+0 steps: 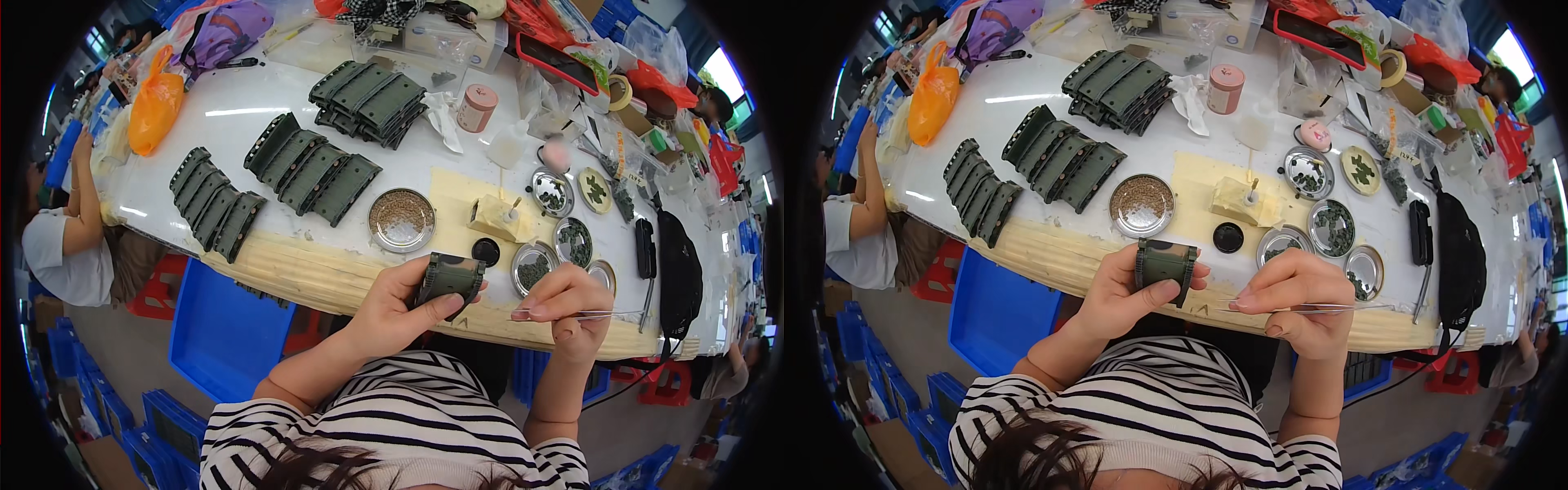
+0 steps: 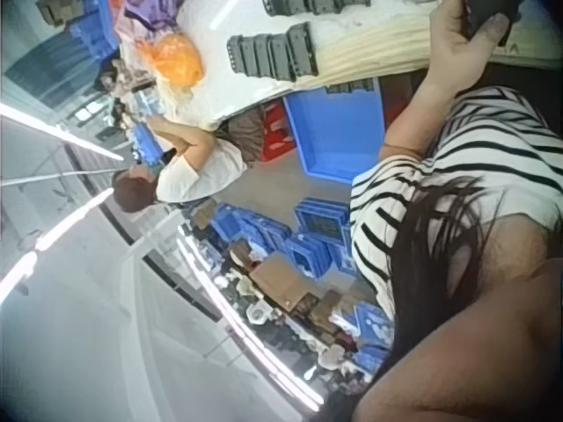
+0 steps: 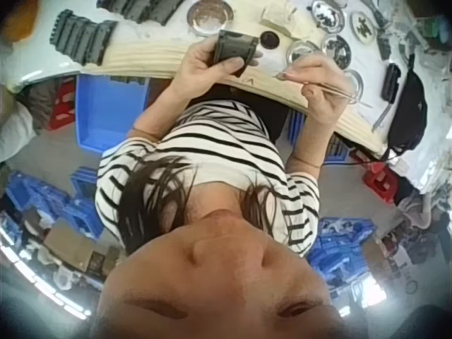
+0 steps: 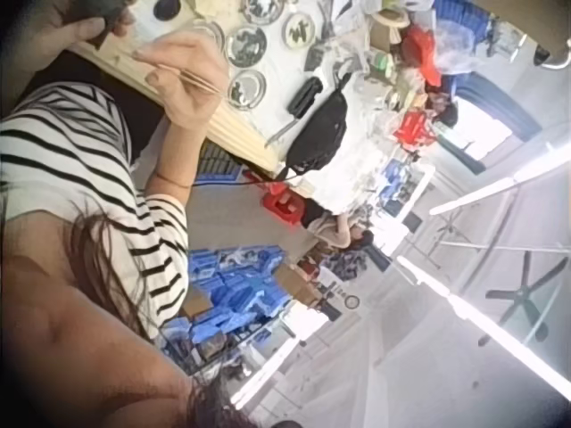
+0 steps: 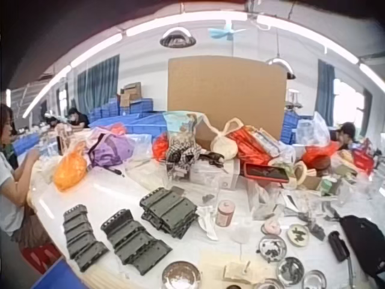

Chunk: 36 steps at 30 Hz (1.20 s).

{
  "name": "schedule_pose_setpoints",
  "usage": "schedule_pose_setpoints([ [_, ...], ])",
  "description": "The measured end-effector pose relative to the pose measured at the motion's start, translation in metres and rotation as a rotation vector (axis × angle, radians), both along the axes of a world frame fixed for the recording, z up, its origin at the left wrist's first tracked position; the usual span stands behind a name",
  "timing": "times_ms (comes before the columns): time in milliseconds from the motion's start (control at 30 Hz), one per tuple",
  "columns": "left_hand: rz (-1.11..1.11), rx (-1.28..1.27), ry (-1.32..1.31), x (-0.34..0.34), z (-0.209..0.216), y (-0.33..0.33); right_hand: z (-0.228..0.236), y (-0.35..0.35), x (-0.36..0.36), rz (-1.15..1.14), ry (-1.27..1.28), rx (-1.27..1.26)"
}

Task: Using a brush and tweezers to apply glue and attach small parts to model tank hulls.

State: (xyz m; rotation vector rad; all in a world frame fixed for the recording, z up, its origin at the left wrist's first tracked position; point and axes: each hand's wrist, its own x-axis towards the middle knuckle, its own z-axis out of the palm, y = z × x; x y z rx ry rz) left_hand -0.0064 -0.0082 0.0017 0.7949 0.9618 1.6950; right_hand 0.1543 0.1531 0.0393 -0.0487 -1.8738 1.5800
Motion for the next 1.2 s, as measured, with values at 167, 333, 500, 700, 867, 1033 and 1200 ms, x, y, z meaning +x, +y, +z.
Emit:
schedule_pose_setpoints([
  [167,-0.008,-0.011,0.006,-0.001,0.000,-0.001,0.001,-0.001,-0.001,-0.019,0.001,0.042],
  [333,-0.216,0.040,-0.598,-0.005,-0.001,-0.001,0.010,-0.009,0.001,-0.151,0.005,0.258],
  [500,-0.340,0.061,-0.812,-0.004,0.000,0.002,0.028,-0.021,-0.006,-0.219,-0.068,0.538],
  [700,-0.387,0.032,-0.724,-0.006,0.000,0.000,0.033,-0.019,-0.013,-0.197,-0.095,0.628],
  [867,-0.371,-0.031,-0.642,-0.006,0.001,-0.002,0.034,-0.017,-0.016,-0.147,-0.111,0.636],
  [1033,-0.367,-0.065,-0.600,-0.006,0.001,-0.002,0.034,-0.017,-0.013,-0.140,-0.143,0.642],
  [1200,-0.362,-0.069,-0.572,-0.005,0.000,-0.002,0.029,-0.012,-0.014,-0.126,-0.085,0.708],
])
